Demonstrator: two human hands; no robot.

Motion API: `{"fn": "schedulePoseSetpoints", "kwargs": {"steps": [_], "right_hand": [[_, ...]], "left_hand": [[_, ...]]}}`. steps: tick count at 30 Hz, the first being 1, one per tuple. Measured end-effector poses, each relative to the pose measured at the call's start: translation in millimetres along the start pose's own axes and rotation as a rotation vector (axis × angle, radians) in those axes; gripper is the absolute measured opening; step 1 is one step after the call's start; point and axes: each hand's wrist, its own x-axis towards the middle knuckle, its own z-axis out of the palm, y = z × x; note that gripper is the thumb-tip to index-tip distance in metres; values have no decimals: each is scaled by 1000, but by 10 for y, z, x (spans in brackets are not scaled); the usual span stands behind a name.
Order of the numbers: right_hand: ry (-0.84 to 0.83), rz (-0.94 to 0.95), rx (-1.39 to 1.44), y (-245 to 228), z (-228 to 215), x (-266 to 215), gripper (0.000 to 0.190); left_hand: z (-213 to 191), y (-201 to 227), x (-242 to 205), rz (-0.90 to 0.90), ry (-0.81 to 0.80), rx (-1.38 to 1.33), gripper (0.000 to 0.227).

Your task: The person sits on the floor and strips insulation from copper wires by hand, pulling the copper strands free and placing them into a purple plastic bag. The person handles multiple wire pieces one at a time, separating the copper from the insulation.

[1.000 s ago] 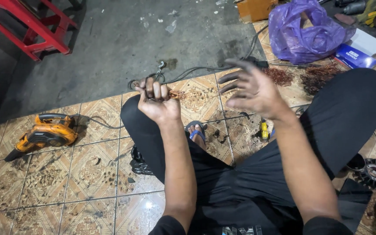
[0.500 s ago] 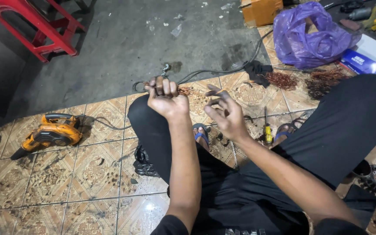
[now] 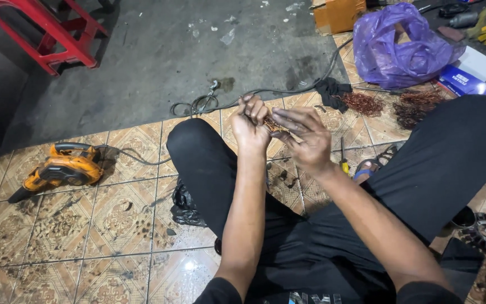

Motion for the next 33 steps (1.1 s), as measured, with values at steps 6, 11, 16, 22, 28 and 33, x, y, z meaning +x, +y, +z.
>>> {"fn": "schedulePoseSetpoints", "kwargs": {"steps": [6,11,16,22,28,33], "right_hand": [[-139,-49,193,-60,-65,124,16],[-141,-29,20,162,-86,158,22],[-158,84,19,278,-128,75,20],[-79,240,197,-95,-95,187,27],[-24,319,400,-106,-79,110,28],[-27,309,353,-8,-108,105,26]], "left_hand": [[194,-43,-83,-67,-14,81,29],[597,-187,-240,37,-2,267,31],[648,-196,-236,71,-22,406,31],[882,-303,-355,124,-1,601,32],[971,-268,-378,156,-15,616,32],[976,-249,-406,180,8,609,32]]}}
